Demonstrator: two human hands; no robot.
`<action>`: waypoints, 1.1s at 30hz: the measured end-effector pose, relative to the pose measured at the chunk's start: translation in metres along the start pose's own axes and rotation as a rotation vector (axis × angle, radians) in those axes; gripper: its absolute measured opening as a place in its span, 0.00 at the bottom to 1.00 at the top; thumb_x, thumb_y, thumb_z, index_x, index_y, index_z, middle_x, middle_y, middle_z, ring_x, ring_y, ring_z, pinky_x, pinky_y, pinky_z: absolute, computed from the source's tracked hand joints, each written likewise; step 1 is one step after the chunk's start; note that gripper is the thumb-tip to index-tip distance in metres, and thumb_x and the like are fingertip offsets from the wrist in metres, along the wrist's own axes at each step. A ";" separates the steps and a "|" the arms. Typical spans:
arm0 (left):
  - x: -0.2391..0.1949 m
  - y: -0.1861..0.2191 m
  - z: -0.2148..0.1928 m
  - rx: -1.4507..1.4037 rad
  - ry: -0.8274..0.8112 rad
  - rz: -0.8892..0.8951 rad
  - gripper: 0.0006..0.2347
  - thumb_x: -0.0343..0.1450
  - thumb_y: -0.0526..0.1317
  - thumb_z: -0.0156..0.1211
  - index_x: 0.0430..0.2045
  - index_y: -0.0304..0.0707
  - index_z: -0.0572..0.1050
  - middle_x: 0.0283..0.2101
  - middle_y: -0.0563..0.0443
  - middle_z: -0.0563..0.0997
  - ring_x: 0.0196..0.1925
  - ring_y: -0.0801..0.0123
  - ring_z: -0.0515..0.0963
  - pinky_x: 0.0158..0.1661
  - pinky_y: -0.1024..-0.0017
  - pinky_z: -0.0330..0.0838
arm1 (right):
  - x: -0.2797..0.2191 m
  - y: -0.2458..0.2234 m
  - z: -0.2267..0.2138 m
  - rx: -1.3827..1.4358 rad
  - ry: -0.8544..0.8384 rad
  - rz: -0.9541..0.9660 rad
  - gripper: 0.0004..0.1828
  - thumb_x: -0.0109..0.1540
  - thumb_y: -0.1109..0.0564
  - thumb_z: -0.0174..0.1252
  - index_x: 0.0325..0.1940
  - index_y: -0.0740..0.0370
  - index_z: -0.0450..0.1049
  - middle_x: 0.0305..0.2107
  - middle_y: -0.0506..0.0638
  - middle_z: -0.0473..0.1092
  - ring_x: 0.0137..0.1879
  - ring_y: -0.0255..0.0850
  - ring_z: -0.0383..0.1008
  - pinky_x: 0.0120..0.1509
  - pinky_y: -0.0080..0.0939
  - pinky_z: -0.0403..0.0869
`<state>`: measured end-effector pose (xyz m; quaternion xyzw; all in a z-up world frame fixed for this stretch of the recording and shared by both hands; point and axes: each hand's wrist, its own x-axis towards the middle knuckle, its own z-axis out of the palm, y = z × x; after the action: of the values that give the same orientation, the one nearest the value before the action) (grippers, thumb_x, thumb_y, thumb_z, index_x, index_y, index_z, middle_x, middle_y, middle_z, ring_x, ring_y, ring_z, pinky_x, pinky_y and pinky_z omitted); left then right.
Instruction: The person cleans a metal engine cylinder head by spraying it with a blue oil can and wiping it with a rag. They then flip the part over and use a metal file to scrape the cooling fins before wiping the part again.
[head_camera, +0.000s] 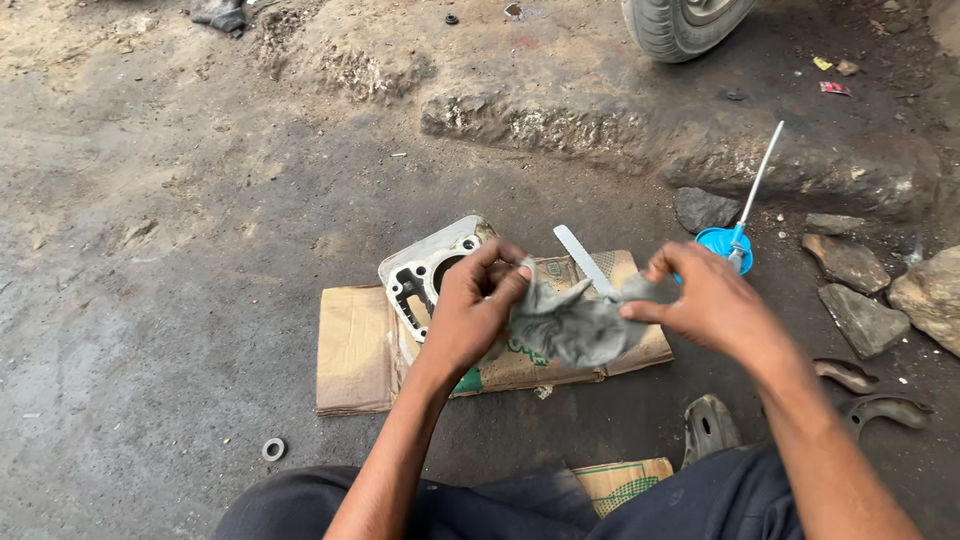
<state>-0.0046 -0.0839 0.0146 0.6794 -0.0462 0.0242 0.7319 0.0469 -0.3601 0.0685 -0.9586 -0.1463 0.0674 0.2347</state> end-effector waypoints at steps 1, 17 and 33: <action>-0.003 0.009 0.003 0.083 -0.052 0.065 0.06 0.74 0.36 0.61 0.40 0.31 0.78 0.24 0.56 0.75 0.26 0.80 0.69 0.29 0.75 0.64 | -0.002 -0.009 0.002 -0.104 0.085 -0.105 0.39 0.43 0.41 0.81 0.49 0.63 0.75 0.47 0.57 0.72 0.54 0.43 0.71 0.54 0.46 0.72; -0.003 0.037 -0.028 0.616 -0.409 -0.042 0.11 0.64 0.45 0.70 0.35 0.42 0.85 0.32 0.48 0.87 0.32 0.64 0.86 0.38 0.67 0.78 | -0.011 0.000 -0.010 0.688 -0.850 0.030 0.26 0.67 0.43 0.56 0.38 0.71 0.85 0.23 0.46 0.77 0.27 0.29 0.71 0.31 0.34 0.71; 0.017 -0.084 -0.072 0.643 0.521 -0.536 0.28 0.76 0.53 0.50 0.58 0.20 0.58 0.48 0.14 0.76 0.53 0.25 0.77 0.55 0.45 0.70 | 0.018 -0.030 0.129 -0.275 0.021 -0.488 0.32 0.63 0.52 0.51 0.70 0.69 0.61 0.64 0.66 0.65 0.72 0.62 0.60 0.73 0.56 0.60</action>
<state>0.0234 -0.0189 -0.0723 0.8301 0.3247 0.0173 0.4530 0.0307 -0.2738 -0.0317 -0.9185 -0.3782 -0.0217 0.1133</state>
